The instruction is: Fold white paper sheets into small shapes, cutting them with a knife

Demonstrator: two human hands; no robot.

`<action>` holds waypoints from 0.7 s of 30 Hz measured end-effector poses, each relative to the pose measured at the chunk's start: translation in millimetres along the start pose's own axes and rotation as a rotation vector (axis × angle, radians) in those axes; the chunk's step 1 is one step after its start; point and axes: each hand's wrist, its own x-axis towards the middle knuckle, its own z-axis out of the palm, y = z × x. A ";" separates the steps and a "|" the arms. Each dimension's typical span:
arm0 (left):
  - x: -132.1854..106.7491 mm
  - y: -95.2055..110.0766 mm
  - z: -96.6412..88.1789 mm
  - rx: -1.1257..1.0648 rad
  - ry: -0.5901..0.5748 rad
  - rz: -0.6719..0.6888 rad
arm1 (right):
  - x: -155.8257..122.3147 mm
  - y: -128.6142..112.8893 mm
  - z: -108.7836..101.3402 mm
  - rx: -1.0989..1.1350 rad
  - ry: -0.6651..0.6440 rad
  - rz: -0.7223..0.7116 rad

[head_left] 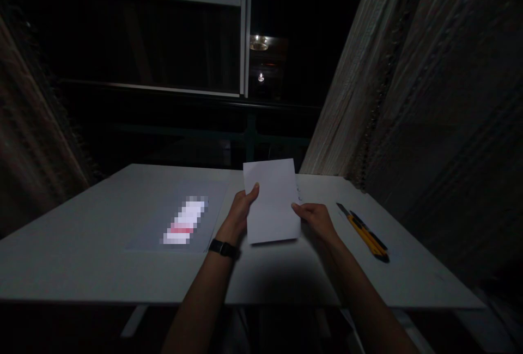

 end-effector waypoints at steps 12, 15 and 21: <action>2.5 0.0 -0.1 -0.039 0.011 -0.057 | -11.2 3.2 0.1 -0.171 0.080 -0.084; 0.3 1.5 0.0 -0.073 -0.028 -0.082 | -11.7 3.8 -1.2 -0.203 0.059 -0.103; -5.8 2.6 0.8 -0.166 -0.192 -0.116 | -11.9 -1.5 -4.0 -0.175 0.018 -0.100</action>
